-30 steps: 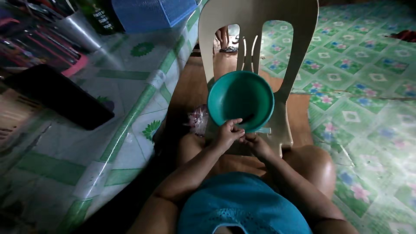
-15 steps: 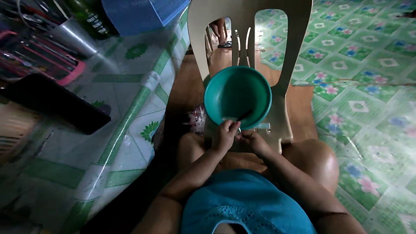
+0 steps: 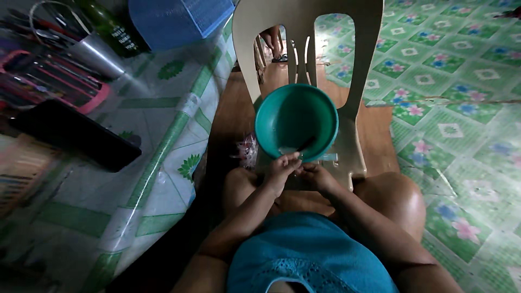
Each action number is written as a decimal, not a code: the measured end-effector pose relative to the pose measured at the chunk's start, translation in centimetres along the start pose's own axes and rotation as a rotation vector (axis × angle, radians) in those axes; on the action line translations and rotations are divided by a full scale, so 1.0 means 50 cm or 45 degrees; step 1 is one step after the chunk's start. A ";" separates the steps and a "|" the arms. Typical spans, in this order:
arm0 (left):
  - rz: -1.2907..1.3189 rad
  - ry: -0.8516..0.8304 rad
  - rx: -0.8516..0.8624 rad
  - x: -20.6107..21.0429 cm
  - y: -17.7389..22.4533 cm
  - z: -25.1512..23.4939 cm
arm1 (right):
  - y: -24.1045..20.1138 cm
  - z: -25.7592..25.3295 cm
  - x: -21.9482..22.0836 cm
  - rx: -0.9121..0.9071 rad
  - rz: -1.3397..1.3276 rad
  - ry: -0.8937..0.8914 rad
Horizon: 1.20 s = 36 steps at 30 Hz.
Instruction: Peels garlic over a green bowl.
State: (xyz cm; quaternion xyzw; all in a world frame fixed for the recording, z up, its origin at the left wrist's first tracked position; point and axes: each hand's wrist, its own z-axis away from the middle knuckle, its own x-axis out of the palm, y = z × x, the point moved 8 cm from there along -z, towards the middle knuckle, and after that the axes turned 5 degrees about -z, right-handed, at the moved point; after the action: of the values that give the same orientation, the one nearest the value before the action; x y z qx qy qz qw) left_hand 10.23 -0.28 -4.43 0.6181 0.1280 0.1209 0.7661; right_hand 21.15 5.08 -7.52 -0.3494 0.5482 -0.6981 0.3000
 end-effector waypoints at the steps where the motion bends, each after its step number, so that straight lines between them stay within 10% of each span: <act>1: -0.044 0.007 -0.005 -0.003 0.001 0.004 | -0.002 0.000 0.000 0.005 0.021 0.004; 24: -0.128 0.123 0.009 -0.025 0.001 0.037 | -0.028 0.020 0.014 -0.071 0.418 -0.197; 31: -0.345 0.197 -0.019 -0.029 0.000 0.040 | -0.153 0.090 -0.033 -1.038 0.746 0.244; 36: -0.579 0.188 0.018 -0.025 0.009 0.036 | -0.151 0.094 -0.026 -1.093 0.959 0.310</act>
State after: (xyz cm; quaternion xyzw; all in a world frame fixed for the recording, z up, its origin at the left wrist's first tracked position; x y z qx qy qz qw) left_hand 9.67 -2.28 -3.54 0.5682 0.3206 -0.0108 0.7578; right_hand 25.46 5.19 0.36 -0.1378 0.8991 -0.2939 0.2938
